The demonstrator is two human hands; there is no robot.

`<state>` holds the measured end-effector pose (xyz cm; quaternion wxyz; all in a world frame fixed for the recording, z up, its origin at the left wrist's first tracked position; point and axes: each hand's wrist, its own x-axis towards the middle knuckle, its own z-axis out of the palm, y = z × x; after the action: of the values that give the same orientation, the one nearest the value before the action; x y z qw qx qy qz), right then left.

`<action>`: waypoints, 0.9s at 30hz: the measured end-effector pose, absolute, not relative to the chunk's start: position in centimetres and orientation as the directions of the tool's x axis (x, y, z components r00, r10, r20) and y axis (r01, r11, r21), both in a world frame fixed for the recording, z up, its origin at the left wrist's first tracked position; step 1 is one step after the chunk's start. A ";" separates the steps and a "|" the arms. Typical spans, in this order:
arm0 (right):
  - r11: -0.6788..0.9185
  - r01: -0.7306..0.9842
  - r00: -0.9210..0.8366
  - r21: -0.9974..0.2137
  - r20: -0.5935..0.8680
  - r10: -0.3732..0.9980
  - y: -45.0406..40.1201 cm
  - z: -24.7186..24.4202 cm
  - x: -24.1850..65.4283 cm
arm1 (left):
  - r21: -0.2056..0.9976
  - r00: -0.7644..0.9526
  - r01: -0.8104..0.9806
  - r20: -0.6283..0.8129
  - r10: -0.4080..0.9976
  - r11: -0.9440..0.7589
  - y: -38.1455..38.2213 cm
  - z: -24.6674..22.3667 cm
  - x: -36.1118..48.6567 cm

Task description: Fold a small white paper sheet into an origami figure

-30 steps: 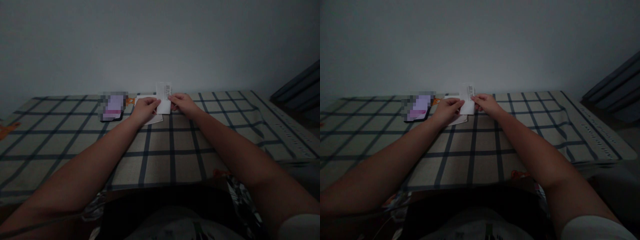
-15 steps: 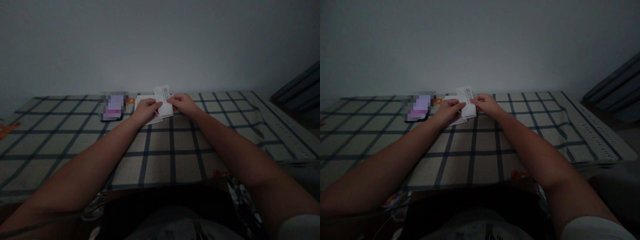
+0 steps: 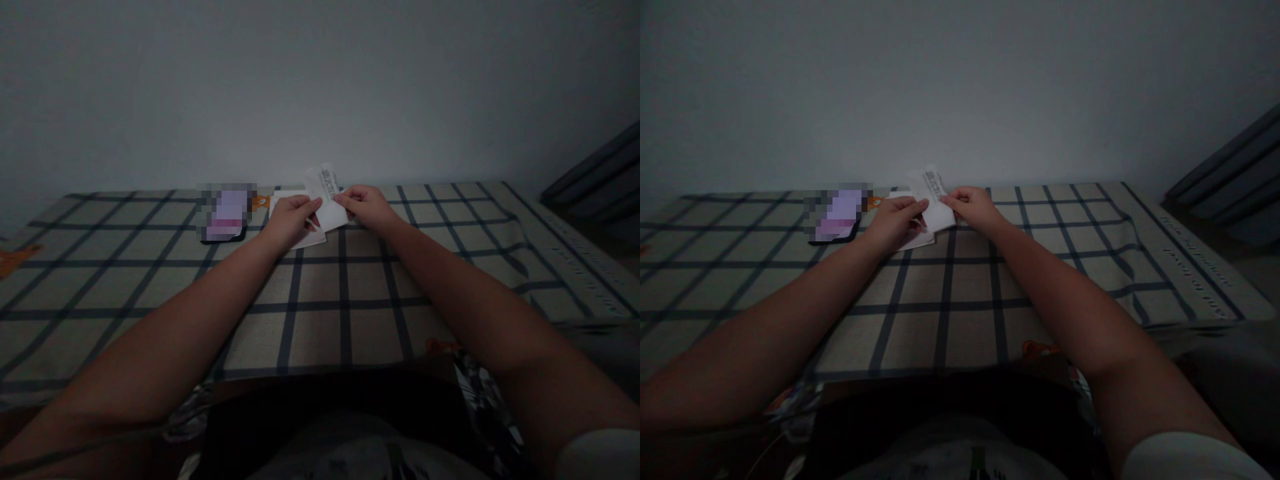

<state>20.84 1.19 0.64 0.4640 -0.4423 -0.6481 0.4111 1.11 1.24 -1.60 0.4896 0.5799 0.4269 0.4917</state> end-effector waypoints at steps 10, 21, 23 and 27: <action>0.277 0.184 -0.308 -0.943 0.213 0.927 2.0 -0.3 21.3 | 0.977 0.144 -0.018 0.211 0.967 -0.210 1.6 -1.8 1.0; 0.297 0.237 -0.260 -0.925 0.234 0.937 1.4 0.2 21.2 | 0.980 0.162 -0.024 0.196 0.967 -0.195 1.3 -1.5 1.3; 0.297 0.231 -0.248 -0.927 0.239 0.939 1.5 0.1 21.2 | 0.979 0.163 -0.023 0.201 0.966 -0.200 1.5 -1.7 1.3; 0.257 0.169 -0.285 -0.951 0.202 0.937 1.7 -0.1 21.2 | 0.973 0.144 -0.045 0.229 0.963 -0.224 1.8 -1.9 1.1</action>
<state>21.17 1.71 -0.13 0.4300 -0.4152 -0.6661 0.4461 1.06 1.78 -1.89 0.4825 0.5824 0.3938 0.5224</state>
